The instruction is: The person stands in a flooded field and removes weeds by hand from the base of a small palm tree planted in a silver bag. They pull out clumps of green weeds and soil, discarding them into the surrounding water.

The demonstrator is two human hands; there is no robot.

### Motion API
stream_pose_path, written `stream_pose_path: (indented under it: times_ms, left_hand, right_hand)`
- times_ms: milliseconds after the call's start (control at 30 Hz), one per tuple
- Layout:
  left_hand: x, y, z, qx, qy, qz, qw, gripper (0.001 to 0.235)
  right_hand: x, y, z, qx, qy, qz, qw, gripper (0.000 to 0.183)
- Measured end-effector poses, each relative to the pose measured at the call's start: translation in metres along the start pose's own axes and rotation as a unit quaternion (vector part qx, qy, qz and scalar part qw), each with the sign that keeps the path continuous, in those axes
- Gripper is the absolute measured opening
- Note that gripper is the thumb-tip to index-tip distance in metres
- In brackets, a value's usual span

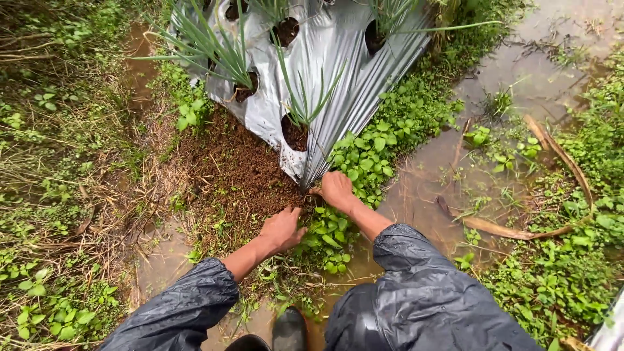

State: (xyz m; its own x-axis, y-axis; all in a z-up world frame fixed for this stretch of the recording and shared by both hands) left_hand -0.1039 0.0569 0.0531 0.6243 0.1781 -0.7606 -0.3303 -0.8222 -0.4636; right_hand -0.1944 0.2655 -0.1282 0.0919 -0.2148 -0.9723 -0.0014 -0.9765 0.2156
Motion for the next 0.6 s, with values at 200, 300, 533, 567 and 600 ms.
stream_pose_path:
  times_ms: [200, 300, 533, 567, 600]
  left_hand:
    - [-0.044, -0.015, -0.009, 0.007, 0.0, 0.021, 1.0, 0.042]
    - [-0.053, -0.015, -0.002, 0.054, -0.018, 0.056, 0.997, 0.039]
    - [-0.049, 0.027, 0.043, 0.208, -0.064, 0.195, 0.956, 0.028]
    - [-0.055, 0.034, 0.048, 0.245, -0.099, 0.207, 0.942, 0.026]
    - [-0.059, 0.038, 0.049, 0.244, -0.101, 0.202, 0.943, 0.026]
  right_hand:
    - [-0.033, 0.012, -0.025, 0.025, 0.048, 0.004, 0.999, 0.027]
    - [-0.036, 0.003, -0.029, 0.059, 0.08, -0.015, 0.995, 0.034]
    - [-0.072, -0.015, -0.038, -0.004, 0.111, -0.105, 0.988, 0.021]
    - [-0.066, -0.023, -0.034, -0.009, 0.111, -0.13, 0.985, 0.02]
    - [-0.064, -0.026, -0.034, -0.011, 0.114, -0.134, 0.984, 0.02]
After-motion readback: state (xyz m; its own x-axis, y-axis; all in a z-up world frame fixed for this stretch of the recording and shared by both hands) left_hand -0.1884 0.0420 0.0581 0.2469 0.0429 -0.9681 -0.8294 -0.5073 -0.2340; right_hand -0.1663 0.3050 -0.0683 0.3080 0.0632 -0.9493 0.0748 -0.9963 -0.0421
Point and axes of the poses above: each hand's wrist, its own z-axis towards the middle knuckle, its own x-axis out of the palm, y = z × x, the point moved 2 cm from there along z, towards the middle knuckle, and after that the axes turned 15 degrees about -z, right-handed, at the moved point
